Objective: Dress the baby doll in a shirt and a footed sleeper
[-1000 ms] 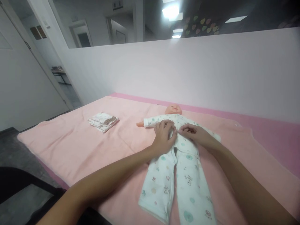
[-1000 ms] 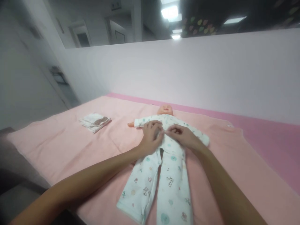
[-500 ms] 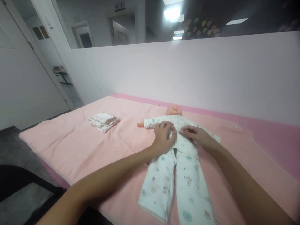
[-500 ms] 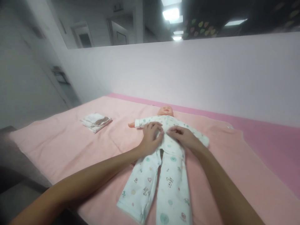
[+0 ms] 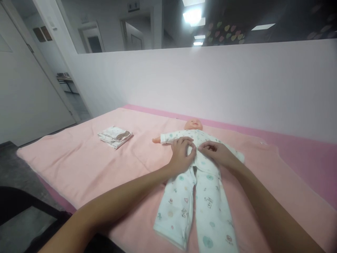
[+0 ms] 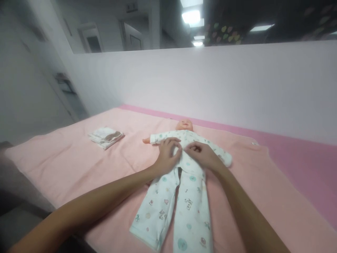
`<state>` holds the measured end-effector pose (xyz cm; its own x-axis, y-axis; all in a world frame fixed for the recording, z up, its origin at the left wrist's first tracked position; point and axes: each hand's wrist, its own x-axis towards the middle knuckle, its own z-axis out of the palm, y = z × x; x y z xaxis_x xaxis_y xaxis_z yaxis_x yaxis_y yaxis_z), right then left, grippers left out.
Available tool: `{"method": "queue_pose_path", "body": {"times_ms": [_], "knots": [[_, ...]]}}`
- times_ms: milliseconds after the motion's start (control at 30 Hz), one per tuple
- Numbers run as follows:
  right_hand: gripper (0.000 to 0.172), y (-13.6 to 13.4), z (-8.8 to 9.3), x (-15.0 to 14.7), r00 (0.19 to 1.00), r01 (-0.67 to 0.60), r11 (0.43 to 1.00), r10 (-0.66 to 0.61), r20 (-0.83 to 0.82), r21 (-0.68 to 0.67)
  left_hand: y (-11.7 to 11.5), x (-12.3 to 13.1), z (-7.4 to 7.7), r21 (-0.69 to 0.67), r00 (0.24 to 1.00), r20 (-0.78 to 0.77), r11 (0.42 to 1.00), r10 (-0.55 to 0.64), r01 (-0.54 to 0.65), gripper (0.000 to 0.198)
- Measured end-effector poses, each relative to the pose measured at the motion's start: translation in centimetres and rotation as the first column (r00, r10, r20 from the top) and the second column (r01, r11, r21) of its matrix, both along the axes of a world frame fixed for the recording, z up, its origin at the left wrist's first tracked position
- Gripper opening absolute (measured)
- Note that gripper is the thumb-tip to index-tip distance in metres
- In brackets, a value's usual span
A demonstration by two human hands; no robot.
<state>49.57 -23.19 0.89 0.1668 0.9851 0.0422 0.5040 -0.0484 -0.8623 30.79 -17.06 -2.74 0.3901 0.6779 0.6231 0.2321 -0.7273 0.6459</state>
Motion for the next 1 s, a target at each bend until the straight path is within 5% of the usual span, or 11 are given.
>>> {"method": "queue_pose_path", "body": {"times_ms": [700,1000], "knots": [[0.030,-0.2,0.4,-1.0,0.994,0.068,0.998,-0.067,-0.083,0.010,0.0,-0.2,0.2,-0.024,0.999,0.029,0.999,-0.026,0.027,0.005],[0.026,-0.3,1.1,-2.2,0.989,0.147,0.988,-0.147,0.003,-0.039,-0.1,-0.2,0.0,-0.045,1.000,0.011,0.999,0.001,-0.001,0.004]]}}
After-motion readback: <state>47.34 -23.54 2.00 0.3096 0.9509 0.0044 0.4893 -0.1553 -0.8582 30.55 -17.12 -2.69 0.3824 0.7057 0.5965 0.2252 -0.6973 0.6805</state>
